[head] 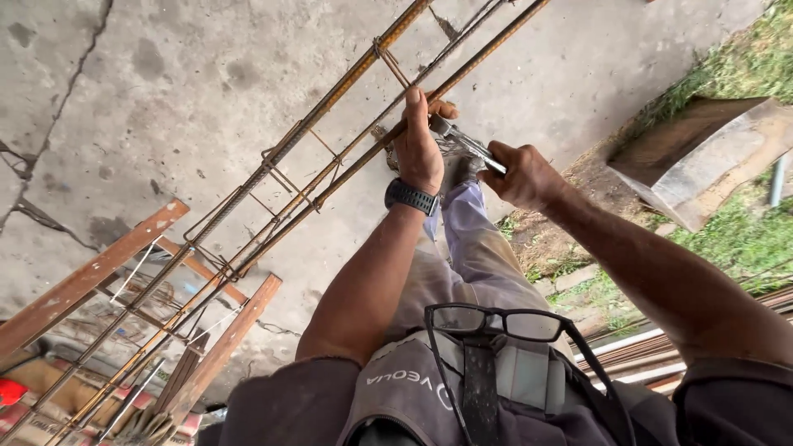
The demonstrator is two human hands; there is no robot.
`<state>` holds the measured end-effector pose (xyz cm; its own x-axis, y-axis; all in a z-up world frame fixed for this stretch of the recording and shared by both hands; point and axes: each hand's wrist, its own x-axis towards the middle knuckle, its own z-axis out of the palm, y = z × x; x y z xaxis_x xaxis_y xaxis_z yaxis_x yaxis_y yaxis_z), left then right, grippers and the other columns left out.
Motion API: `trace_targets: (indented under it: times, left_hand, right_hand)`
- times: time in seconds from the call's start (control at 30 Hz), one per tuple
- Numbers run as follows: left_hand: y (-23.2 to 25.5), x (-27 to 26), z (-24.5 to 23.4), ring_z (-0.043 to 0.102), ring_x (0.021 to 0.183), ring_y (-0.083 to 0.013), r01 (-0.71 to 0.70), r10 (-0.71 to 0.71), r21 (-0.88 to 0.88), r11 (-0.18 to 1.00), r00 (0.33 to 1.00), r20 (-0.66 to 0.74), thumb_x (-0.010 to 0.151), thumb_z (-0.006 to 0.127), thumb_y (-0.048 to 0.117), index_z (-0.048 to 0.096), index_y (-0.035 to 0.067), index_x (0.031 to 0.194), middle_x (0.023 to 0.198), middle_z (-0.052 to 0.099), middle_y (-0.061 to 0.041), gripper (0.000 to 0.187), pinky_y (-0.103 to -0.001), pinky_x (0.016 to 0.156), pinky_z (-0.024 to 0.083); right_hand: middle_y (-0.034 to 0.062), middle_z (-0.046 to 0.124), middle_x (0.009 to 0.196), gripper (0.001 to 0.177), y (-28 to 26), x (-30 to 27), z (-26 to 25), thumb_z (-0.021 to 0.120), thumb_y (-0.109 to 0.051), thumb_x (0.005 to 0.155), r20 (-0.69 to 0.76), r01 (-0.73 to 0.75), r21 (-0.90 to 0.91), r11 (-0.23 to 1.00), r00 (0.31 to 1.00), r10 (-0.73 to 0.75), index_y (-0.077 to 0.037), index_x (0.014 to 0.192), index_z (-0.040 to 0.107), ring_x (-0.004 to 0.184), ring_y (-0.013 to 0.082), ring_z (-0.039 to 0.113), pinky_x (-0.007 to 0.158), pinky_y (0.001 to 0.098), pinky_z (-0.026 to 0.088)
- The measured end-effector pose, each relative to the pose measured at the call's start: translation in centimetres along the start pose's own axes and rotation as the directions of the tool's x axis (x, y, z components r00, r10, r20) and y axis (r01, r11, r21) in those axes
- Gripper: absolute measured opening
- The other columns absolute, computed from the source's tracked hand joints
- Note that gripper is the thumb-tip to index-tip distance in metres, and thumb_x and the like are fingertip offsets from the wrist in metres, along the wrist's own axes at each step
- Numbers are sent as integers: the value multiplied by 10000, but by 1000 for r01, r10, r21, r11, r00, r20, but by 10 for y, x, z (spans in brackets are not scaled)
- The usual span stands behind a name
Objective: The person uses pliers to twist wire ties around the intersections of a rebar grid structure. They repeatedly wrap the wire and twist it to secure the metal rods together, working along the length of the framework.
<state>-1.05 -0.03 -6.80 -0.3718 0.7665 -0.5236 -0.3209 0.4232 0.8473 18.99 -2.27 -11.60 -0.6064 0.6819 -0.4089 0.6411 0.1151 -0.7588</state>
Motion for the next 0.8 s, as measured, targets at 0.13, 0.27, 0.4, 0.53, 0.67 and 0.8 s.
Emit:
trace_targets:
  times: [0.13,0.27,0.4,0.53,0.67,0.8]
  left_hand:
    - [-9,1,7,586,711,-172,7,-22,-171,985,996,-89,983,404,535,598,68,684,700,639,-45,588,-347,808,474]
    - [1,-5,15,591,691,-161,32,-61,-167,985,983,-174,962,428,542,614,68,646,672,638,-38,600,-331,780,476]
    - [0,0,13,563,678,-162,44,-82,-175,984,974,-213,943,449,567,592,80,649,677,620,-32,587,-341,759,457]
    - [0,8,17,641,812,-208,1,-85,-295,955,958,-272,944,507,507,624,65,583,574,616,-83,582,-368,1008,450]
    - [24,0,16,581,654,-182,61,-118,-232,971,964,-239,917,467,568,619,86,634,621,618,-57,579,-364,888,455]
    - [22,5,18,559,577,-113,91,-178,-340,936,955,-237,919,532,538,649,106,648,626,652,-33,523,-273,609,398]
  right_hand:
    - [-9,466,599,193,-9,6,1,562,-61,1021,19,-65,63,996,998,64,-70,850,473,448,138,409,384,330,314]
    - [-18,520,613,179,1,7,10,532,-36,1036,6,-7,99,995,1000,6,-74,864,505,433,105,459,333,271,369]
    - [-14,466,583,157,-2,22,16,522,15,943,-102,104,107,989,990,-93,-70,815,488,440,125,398,375,315,310]
    - [2,444,550,165,-20,10,13,551,-138,919,-26,-175,72,982,984,177,-135,814,424,487,156,357,463,407,341]
    - [48,592,658,107,-57,-2,-13,486,1,1013,81,-287,98,953,957,280,-29,947,565,429,135,495,313,280,422]
    - [19,560,599,174,-22,18,-12,489,38,996,19,-105,31,994,994,105,-46,853,541,390,121,498,274,268,403]
